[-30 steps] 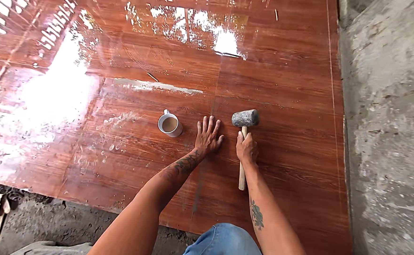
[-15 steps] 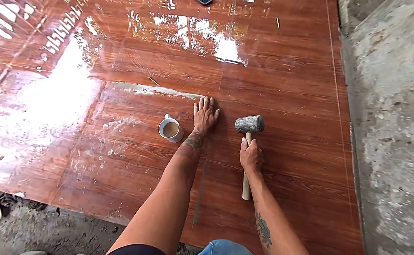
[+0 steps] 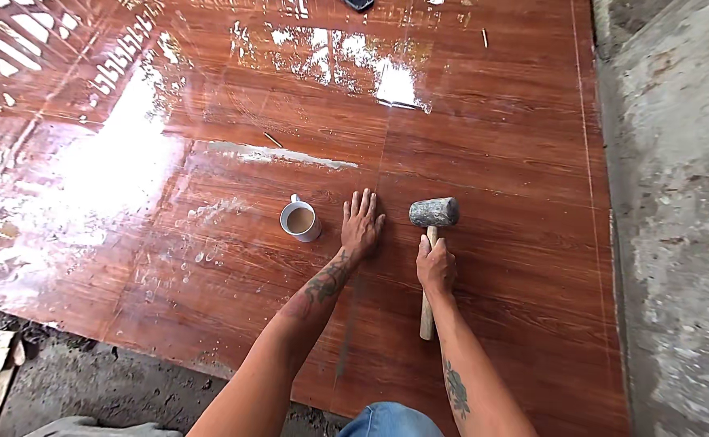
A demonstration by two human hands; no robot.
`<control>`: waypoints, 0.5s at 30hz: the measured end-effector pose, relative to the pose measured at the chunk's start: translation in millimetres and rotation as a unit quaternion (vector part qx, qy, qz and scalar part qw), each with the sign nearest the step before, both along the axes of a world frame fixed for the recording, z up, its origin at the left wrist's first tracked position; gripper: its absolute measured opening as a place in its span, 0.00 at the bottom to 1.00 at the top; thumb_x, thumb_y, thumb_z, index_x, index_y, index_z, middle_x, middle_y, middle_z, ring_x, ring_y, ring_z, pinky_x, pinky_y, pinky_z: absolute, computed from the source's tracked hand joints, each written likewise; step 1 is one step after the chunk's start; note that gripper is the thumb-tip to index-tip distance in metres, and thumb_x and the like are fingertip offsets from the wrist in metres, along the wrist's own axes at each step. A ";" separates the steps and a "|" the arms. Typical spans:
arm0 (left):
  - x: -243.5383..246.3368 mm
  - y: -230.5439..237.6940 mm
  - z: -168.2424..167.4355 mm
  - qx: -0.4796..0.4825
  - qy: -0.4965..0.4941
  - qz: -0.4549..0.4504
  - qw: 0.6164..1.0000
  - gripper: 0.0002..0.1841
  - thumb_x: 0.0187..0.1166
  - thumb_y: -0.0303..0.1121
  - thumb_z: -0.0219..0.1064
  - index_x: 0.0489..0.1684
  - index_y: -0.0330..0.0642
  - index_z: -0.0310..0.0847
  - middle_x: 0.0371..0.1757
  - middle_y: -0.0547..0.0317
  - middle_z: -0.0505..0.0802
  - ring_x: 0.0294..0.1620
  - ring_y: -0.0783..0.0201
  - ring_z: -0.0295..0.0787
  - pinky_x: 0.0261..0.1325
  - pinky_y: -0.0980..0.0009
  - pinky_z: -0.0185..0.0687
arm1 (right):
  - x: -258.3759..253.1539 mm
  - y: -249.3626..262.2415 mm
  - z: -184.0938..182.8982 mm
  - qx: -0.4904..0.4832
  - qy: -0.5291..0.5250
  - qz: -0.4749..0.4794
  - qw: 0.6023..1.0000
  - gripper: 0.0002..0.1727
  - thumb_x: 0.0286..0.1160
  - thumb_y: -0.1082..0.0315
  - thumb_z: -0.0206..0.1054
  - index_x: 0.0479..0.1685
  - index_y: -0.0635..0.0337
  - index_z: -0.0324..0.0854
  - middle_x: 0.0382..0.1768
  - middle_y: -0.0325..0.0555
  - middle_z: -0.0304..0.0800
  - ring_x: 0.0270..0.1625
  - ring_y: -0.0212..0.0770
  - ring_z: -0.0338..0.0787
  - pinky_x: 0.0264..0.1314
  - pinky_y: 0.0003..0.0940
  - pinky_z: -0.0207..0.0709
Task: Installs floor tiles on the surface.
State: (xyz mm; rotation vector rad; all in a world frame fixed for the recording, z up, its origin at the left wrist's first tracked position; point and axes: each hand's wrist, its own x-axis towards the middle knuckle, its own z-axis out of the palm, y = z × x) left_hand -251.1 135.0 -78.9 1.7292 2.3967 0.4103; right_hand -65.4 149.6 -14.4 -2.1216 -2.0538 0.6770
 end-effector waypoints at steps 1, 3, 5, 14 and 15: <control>3.5 -13.9 -1.1 -0.003 0.003 -0.006 1.000 0.35 0.92 0.56 0.37 0.95 0.47 0.53 0.97 0.57 0.54 0.97 0.49 0.41 0.93 0.40 0.38 | -0.5 -0.3 0.4 0.000 -0.001 -0.001 1.000 0.28 0.92 0.45 0.51 0.57 0.64 0.81 0.43 0.59 0.94 0.53 0.59 0.95 0.54 0.57 0.84; 10.4 -43.6 -1.3 -0.017 0.010 -0.017 1.000 0.37 0.91 0.58 0.37 0.95 0.47 0.53 0.97 0.57 0.54 0.97 0.50 0.41 0.93 0.41 0.39 | 0.2 -0.9 -1.1 0.000 0.003 -0.004 1.000 0.28 0.92 0.45 0.51 0.57 0.64 0.81 0.42 0.60 0.93 0.52 0.60 0.94 0.54 0.58 0.84; 17.6 -78.8 1.5 -0.040 0.011 -0.027 0.999 0.37 0.91 0.59 0.37 0.95 0.48 0.52 0.98 0.59 0.52 0.98 0.51 0.39 0.94 0.42 0.37 | 2.0 -1.5 -4.4 0.005 0.008 -0.004 1.000 0.29 0.92 0.44 0.51 0.57 0.64 0.80 0.41 0.62 0.92 0.51 0.61 0.94 0.53 0.60 0.83; 48.5 -264.1 15.5 -0.100 -0.016 -0.133 0.986 0.32 0.92 0.56 0.40 0.95 0.61 0.55 0.96 0.58 0.57 0.96 0.46 0.46 0.93 0.39 0.43 | 1.8 -3.5 -6.6 0.000 0.004 -0.001 1.000 0.32 0.92 0.41 0.47 0.59 0.65 0.78 0.44 0.64 0.91 0.52 0.64 0.93 0.51 0.62 0.83; 52.4 -283.5 16.3 -0.106 -0.019 -0.142 0.984 0.31 0.92 0.56 0.41 0.95 0.62 0.55 0.97 0.59 0.56 0.96 0.46 0.47 0.92 0.38 0.43 | 2.4 -3.8 -7.1 0.000 0.001 -0.002 1.000 0.32 0.92 0.41 0.47 0.59 0.65 0.78 0.45 0.64 0.91 0.52 0.63 0.93 0.51 0.62 0.82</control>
